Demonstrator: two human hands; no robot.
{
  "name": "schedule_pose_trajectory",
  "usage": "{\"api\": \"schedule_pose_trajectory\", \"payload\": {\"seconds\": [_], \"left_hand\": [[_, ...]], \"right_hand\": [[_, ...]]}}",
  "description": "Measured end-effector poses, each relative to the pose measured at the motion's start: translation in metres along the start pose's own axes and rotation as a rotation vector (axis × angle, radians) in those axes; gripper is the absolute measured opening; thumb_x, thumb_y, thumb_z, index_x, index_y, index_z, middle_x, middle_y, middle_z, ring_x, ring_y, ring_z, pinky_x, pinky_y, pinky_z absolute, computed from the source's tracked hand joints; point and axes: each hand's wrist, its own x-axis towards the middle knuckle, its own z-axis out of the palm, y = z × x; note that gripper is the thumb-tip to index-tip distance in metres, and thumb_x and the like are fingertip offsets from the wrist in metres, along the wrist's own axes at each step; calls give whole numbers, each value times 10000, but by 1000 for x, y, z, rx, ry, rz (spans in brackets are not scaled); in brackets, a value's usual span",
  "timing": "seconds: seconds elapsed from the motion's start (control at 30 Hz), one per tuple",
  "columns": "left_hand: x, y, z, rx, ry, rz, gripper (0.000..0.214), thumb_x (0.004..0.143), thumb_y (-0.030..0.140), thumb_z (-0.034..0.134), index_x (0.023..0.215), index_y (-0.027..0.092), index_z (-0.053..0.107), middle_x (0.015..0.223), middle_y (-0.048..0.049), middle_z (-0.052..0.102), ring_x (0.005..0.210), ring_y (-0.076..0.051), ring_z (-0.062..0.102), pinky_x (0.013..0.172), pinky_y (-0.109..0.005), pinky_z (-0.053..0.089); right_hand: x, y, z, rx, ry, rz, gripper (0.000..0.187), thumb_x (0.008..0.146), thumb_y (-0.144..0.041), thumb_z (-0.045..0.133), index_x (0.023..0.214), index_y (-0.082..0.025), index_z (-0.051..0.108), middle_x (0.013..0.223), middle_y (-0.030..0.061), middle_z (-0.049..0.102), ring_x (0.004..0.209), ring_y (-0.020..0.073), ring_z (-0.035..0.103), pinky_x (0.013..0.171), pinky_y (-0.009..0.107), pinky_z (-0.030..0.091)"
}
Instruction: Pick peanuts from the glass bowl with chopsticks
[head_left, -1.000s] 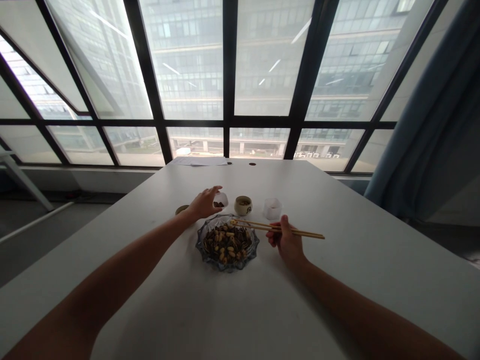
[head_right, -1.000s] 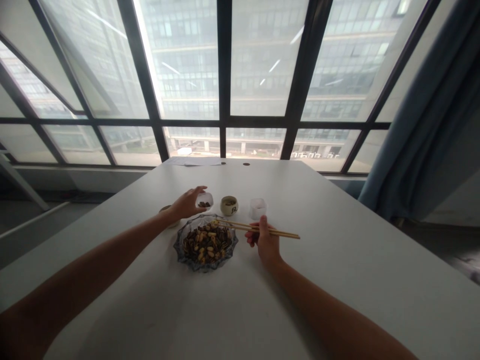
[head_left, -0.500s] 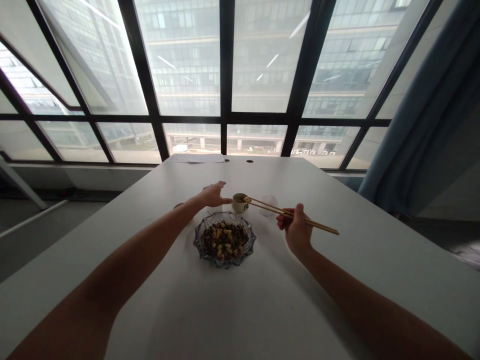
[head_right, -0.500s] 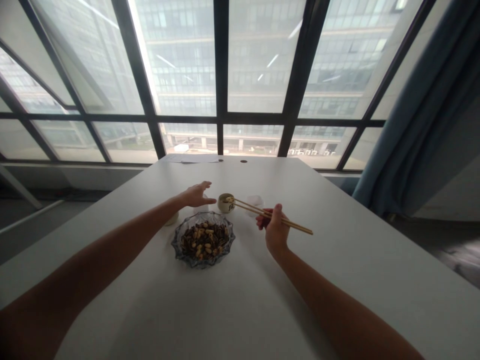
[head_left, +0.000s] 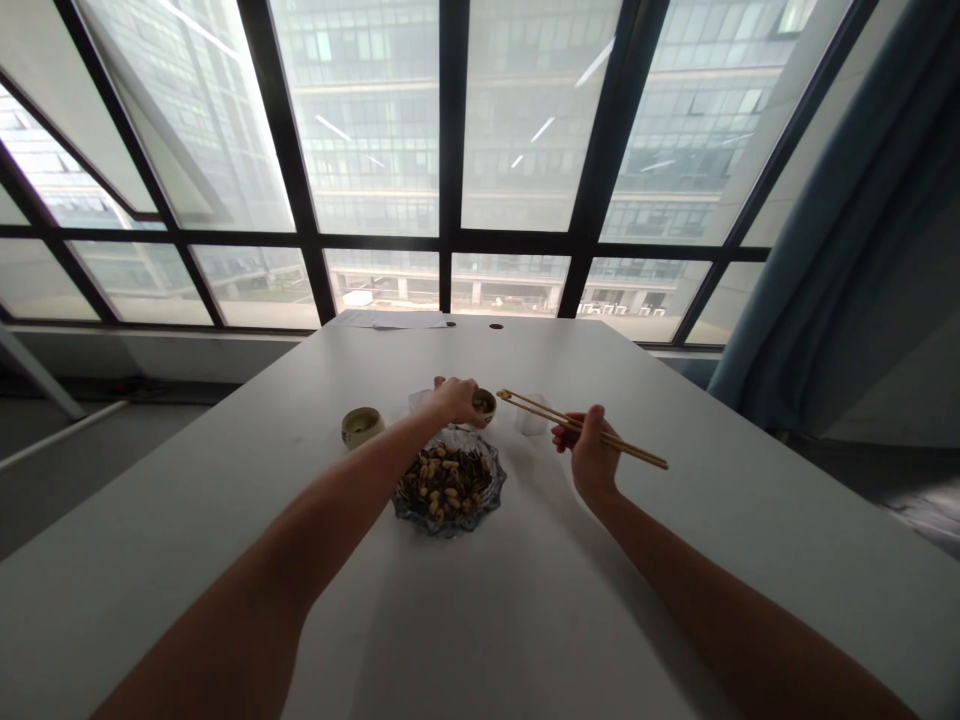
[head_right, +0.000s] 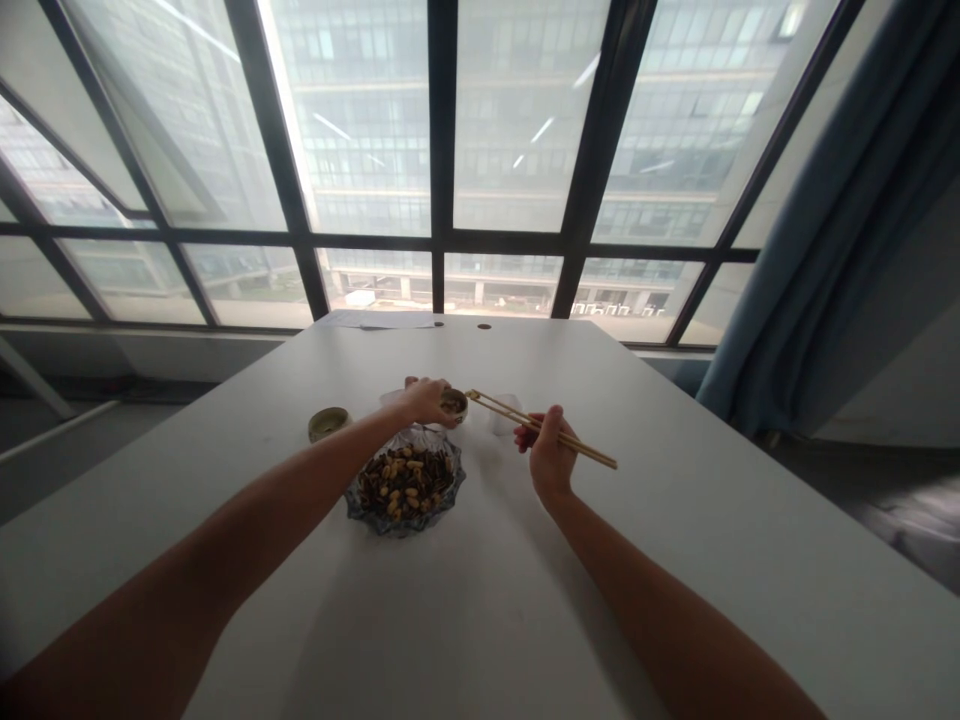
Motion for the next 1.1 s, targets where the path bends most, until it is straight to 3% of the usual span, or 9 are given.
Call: {"api": "schedule_pose_trajectory", "payload": {"seconds": [0.13, 0.23, 0.37, 0.53, 0.77, 0.97, 1.1], "left_hand": [[-10, 2, 8, 35, 196, 159, 690, 632, 441, 749, 1248, 197, 554, 1238, -127, 648, 1184, -331, 555, 1075, -481, 265], [-13, 2, 11, 10, 219, 184, 688, 643, 443, 747, 1253, 203, 538, 1241, -111, 646, 1176, -313, 556, 1075, -469, 245], [-12, 3, 12, -1, 235, 189, 689, 634, 457, 756, 1238, 199, 547, 1220, -108, 660, 1160, -307, 568, 1062, -457, 257], [-12, 7, 9, -16, 208, 159, 682, 621, 519, 757, 1206, 213, 587, 1191, -105, 680, 1142, -314, 588, 1041, -451, 294], [-6, 7, 6, 10, 133, 78, 721, 600, 643, 730, 1148, 181, 655, 1071, -127, 724, 1070, -340, 626, 1010, -463, 343], [3, 4, 7, 31, -7, -13, 716, 609, 721, 695, 1139, 242, 661, 1097, -118, 725, 1098, -338, 626, 1010, -451, 354], [-1, -1, -1, -18, -78, -31, 827, 626, 717, 697, 1255, 189, 600, 1213, -175, 673, 1192, -377, 570, 1048, -497, 322]], "right_hand": [[-9, 0, -2, -135, -149, -185, 518, 855, -684, 541, 784, -179, 633, 580, 14, 663, 457, 127, 580, 439, 257, 461], [-12, 3, -5, -181, -220, -227, 488, 892, -652, 517, 796, -188, 637, 611, 19, 672, 490, 132, 588, 473, 267, 474], [-13, 6, -6, -172, -217, -216, 488, 878, -662, 526, 799, -194, 640, 616, 22, 670, 498, 141, 584, 480, 276, 470], [-14, 4, -2, -223, -312, -223, 438, 852, -630, 592, 782, -204, 664, 651, 25, 669, 567, 155, 580, 550, 295, 485], [-15, -2, -1, -220, -200, -255, 476, 865, -657, 538, 774, -207, 664, 682, 35, 663, 590, 161, 561, 565, 292, 459], [-20, -24, 6, -168, -186, -239, 598, 881, -713, 452, 622, -208, 640, 505, 34, 609, 457, 149, 513, 463, 286, 404], [-22, -42, 9, -202, -294, -191, 661, 853, -755, 452, 529, -206, 625, 395, 25, 536, 363, 133, 477, 389, 270, 364]]}}
